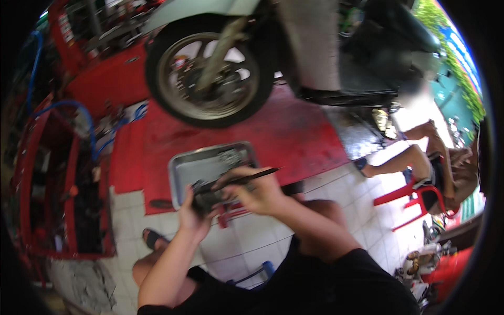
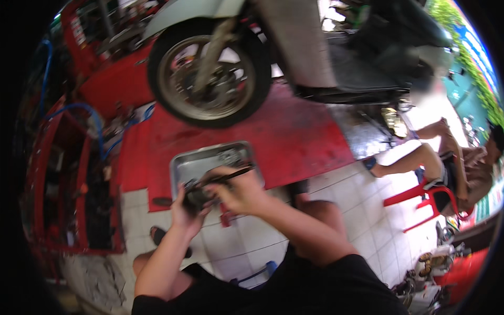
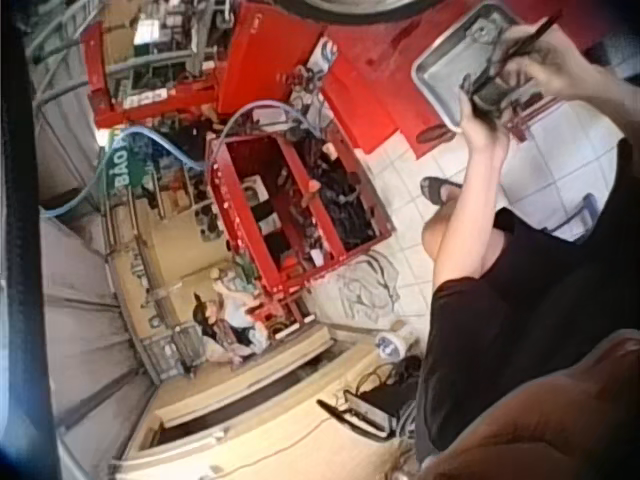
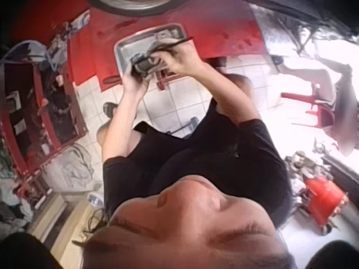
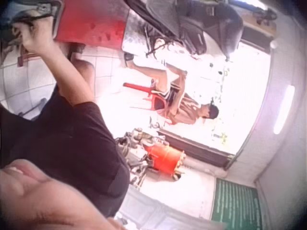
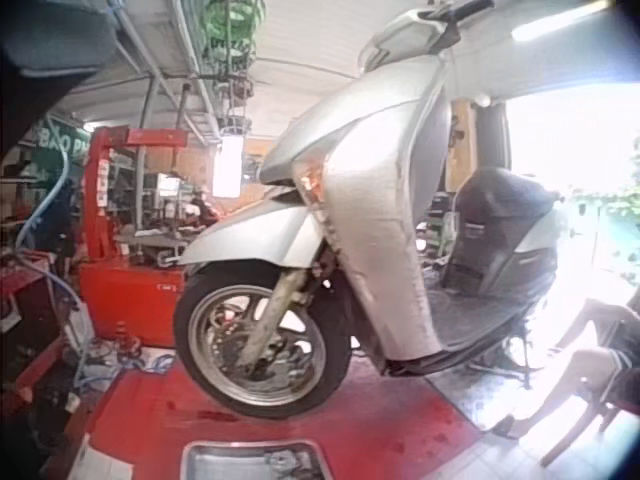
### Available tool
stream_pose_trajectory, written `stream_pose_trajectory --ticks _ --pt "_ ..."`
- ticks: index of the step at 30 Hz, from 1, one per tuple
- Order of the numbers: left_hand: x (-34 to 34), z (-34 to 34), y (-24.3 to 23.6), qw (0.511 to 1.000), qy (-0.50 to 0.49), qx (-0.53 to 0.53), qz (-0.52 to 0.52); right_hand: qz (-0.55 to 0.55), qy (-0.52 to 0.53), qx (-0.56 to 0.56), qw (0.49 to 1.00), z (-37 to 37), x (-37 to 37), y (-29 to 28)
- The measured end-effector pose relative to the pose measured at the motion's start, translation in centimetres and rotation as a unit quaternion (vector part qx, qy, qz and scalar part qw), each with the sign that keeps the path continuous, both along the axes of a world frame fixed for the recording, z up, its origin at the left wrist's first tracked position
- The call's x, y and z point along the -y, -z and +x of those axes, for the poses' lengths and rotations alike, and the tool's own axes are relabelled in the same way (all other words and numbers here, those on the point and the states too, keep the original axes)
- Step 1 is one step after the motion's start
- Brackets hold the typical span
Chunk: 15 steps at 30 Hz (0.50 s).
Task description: The person disassembles and cleans small motorcycle engine components using a screwdriver and a brush. They remove parts from a cylindrical housing, place them in a metal tray, and scrub them before reassembling the housing.
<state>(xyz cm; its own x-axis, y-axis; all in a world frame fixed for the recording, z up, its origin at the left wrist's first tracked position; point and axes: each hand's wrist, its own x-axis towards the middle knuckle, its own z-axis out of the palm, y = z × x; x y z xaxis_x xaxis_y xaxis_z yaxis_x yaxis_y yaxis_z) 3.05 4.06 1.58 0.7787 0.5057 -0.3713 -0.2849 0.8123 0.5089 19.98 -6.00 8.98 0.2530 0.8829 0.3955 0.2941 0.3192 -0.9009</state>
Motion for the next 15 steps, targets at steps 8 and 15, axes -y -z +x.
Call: stream_pose_trajectory --ticks 8,15 --pt "-0.1 -1.5 -1.5 0.998 -0.050 0.005 -0.023 0.119 0.109 0.004 0.987 -3.0 -1.8 1.2" --pt "0.0 -0.6 -0.6 0.999 -0.029 -0.010 0.041 0.093 0.155 0.075 0.981 -2.4 -0.7 0.2"
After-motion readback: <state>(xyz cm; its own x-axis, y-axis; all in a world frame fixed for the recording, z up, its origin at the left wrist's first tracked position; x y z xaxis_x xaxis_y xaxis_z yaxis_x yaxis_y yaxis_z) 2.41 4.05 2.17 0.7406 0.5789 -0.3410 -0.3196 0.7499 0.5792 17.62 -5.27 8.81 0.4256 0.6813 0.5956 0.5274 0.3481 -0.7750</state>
